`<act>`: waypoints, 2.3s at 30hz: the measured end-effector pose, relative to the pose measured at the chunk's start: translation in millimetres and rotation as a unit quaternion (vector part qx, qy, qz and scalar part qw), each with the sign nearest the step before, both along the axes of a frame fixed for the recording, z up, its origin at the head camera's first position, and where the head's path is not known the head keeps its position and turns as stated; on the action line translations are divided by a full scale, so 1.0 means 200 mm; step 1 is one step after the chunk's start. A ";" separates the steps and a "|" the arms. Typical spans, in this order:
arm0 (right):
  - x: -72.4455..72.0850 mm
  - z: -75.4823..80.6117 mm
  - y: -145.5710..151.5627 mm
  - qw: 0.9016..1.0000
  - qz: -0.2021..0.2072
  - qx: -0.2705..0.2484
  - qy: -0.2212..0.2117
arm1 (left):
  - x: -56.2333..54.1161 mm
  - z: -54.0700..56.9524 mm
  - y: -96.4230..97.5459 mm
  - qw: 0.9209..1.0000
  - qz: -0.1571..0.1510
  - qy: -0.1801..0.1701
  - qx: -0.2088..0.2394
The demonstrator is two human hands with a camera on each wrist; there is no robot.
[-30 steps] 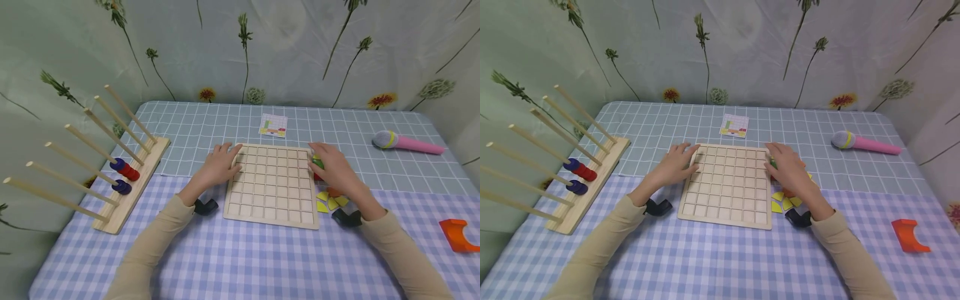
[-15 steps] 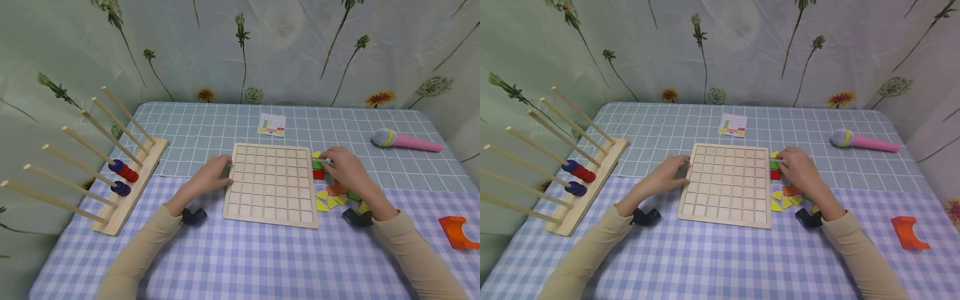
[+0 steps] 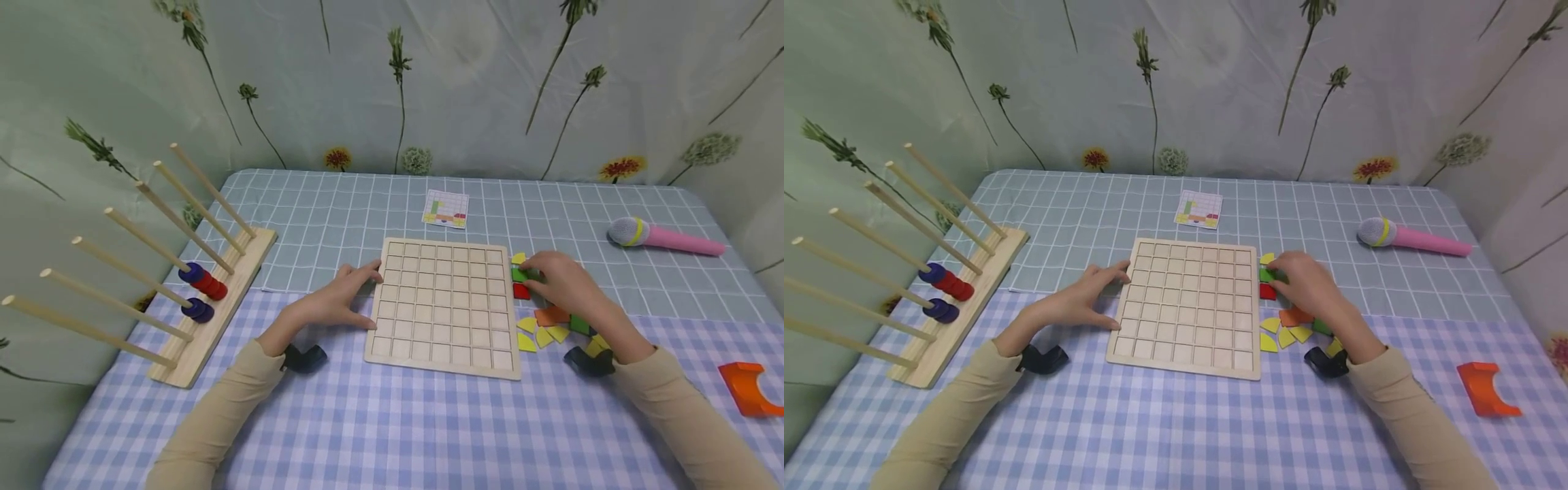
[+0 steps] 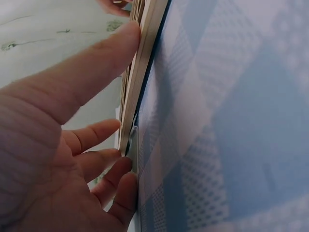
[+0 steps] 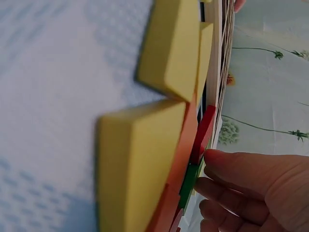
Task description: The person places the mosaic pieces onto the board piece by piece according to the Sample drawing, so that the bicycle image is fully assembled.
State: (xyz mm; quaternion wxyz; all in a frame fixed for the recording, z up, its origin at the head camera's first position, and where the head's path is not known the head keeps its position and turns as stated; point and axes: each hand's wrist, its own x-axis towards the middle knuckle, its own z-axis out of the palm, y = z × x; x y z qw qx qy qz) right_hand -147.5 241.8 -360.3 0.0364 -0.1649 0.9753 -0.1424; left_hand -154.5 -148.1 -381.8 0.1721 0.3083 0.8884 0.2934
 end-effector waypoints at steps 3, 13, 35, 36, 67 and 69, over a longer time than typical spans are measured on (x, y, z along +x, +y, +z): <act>0.00 -0.01 0.00 1.000 0.008 -0.003 -0.003 | 0.00 0.00 0.00 1.000 0.000 -0.003 0.002; 0.00 -0.01 -0.02 1.000 -0.003 0.015 -0.019 | 0.03 -0.05 -0.02 1.000 0.004 0.013 0.006; 0.04 0.09 -0.10 0.997 0.027 0.016 0.064 | 0.08 -0.06 0.01 0.996 0.010 0.086 -0.015; 0.04 0.09 -0.11 0.997 0.029 0.013 0.066 | 0.09 -0.06 0.01 0.996 0.010 0.087 -0.015; -0.08 0.06 -0.59 0.987 0.156 -0.037 0.017 | 0.09 -0.07 0.02 0.993 0.021 0.114 -0.024; -0.09 0.06 -0.62 0.986 0.160 -0.034 0.014 | 0.09 -0.08 0.01 0.993 0.021 0.113 -0.026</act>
